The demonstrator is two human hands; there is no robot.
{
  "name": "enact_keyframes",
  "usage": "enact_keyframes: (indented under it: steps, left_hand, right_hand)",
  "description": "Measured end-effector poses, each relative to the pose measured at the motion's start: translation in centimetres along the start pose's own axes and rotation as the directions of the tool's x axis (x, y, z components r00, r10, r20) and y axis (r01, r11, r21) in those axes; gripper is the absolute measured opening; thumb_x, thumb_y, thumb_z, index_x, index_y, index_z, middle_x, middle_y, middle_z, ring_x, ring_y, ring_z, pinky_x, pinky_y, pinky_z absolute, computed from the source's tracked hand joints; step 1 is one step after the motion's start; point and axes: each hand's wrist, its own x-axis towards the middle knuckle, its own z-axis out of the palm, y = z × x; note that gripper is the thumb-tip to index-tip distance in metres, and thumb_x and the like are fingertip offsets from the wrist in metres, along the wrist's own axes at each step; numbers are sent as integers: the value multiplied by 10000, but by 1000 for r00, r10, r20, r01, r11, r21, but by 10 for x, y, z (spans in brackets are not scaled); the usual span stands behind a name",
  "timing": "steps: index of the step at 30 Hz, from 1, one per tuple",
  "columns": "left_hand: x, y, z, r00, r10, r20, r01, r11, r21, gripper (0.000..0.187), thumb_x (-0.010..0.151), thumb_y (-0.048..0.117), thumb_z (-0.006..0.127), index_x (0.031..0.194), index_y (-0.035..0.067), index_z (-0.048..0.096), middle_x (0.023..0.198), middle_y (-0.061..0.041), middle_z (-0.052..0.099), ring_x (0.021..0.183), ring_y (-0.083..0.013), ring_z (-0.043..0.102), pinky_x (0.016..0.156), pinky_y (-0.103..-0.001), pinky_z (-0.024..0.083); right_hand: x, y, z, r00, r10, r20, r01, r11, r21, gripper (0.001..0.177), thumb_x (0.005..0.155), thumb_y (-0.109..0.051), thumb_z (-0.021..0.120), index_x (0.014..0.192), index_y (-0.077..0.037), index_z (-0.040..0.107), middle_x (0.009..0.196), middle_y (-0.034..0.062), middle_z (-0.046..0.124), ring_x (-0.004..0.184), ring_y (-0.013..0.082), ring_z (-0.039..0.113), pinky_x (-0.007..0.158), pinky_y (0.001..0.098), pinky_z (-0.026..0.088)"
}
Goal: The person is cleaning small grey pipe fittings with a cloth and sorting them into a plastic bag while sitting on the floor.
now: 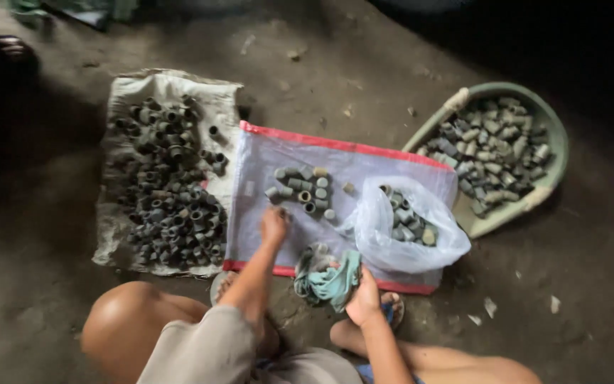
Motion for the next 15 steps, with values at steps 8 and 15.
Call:
enact_keyframes:
  steps: [8, 15]
  left_hand:
    - [-200, 127, -52, 919, 365, -151, -391, 785, -481, 44, 837, 147, 679, 805, 117, 678, 803, -92, 663, 790, -304, 621, 748, -441, 451]
    - [-216, 138, -121, 773, 602, -200, -620, 652, -436, 113, 908, 184, 776, 845, 129, 701, 908, -107, 655, 828, -353, 695, 749, -417, 563]
  right_hand:
    - [27, -8, -13, 778, -577, 247, 474, 283, -834, 463, 1019, -289, 514, 1347, 16, 626, 1450, 165, 600, 1376, 217, 528, 1209, 294, 343]
    - [14, 1, 14, 798, -598, -80, 377, 598, -708, 334, 1030, -408, 624, 1144, -132, 774, 1117, 65, 758, 1117, 158, 639, 1047, 399, 492]
